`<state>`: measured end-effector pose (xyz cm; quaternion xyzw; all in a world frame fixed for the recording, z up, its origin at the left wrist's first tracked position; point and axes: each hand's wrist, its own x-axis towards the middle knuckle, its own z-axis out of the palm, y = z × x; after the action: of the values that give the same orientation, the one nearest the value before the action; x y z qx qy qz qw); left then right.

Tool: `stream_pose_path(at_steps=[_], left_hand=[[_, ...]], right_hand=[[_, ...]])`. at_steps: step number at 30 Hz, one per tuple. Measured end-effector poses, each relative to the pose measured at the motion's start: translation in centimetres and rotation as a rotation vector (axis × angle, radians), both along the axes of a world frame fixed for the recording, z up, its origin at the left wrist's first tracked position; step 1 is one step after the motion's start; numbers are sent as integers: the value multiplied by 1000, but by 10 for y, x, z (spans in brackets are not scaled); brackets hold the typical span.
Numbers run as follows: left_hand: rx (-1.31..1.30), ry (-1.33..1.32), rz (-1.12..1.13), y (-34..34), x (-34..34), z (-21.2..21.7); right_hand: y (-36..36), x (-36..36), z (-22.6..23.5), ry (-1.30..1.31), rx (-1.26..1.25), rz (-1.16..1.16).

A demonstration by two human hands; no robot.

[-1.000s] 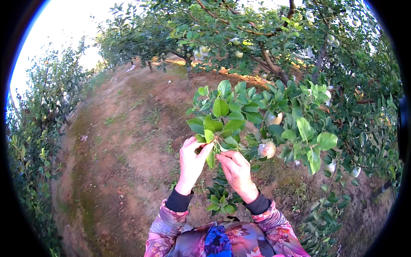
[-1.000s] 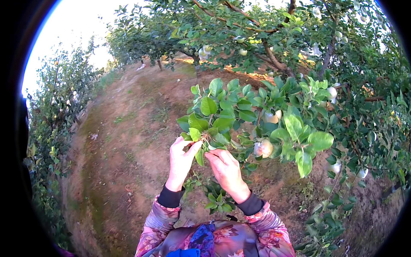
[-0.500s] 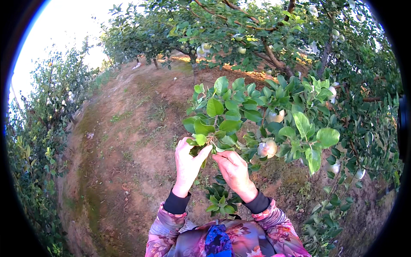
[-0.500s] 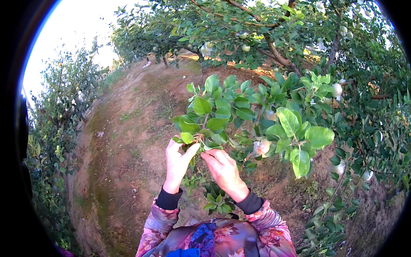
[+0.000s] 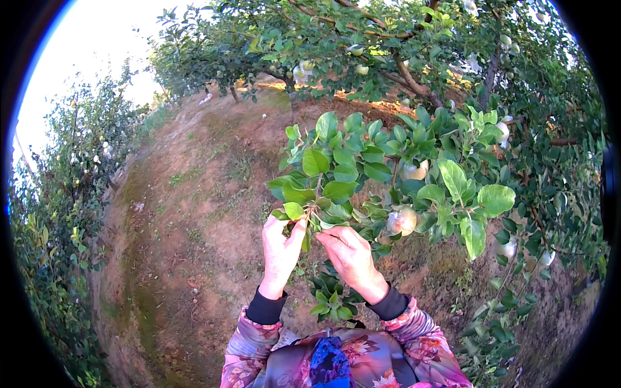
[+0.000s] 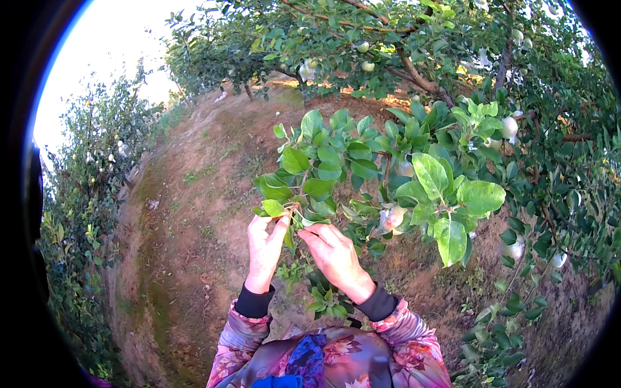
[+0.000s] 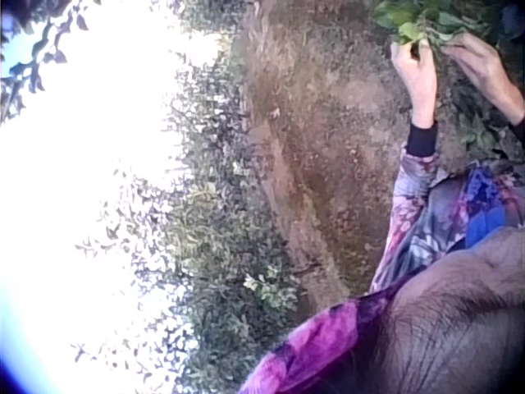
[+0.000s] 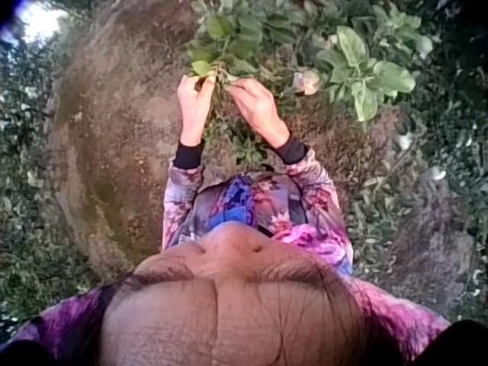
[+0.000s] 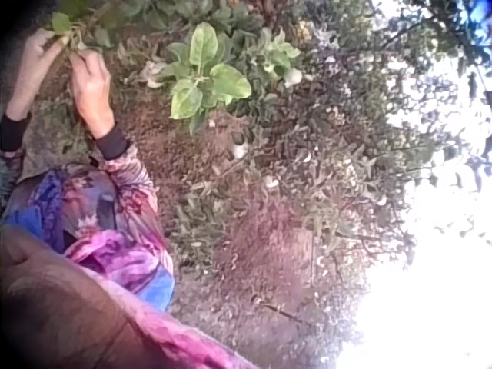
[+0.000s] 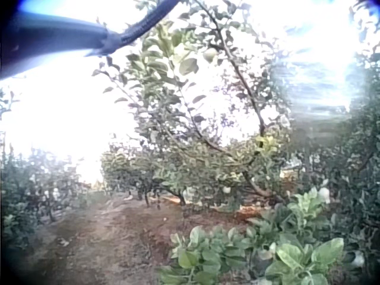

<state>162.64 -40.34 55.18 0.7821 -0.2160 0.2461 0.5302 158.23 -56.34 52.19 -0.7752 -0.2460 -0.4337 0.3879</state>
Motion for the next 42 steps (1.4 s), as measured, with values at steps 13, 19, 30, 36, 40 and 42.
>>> stream_pose_path(at_steps=[13, 19, 30, 36, 40, 42], left_hand=[[-123, 128, -97, -1, 3, -9], [-119, 202, -109, -4, 6, -7], [-75, 150, -54, -2, -1, -7], [-68, 106, 15, -3, 0, -20], [-65, 85, 57, -1, -2, -23], [-23, 84, 72, 0, -3, -23]], right_hand=[[-2, 0, -3, 10, -26, -13], [-2, 0, -4, 28, -33, -10], [1, -3, -3, 16, -7, -11], [-6, -10, 2, -13, 41, -20], [-14, -3, 15, -41, 115, -174], [-14, 4, 33, 36, 102, -187]])
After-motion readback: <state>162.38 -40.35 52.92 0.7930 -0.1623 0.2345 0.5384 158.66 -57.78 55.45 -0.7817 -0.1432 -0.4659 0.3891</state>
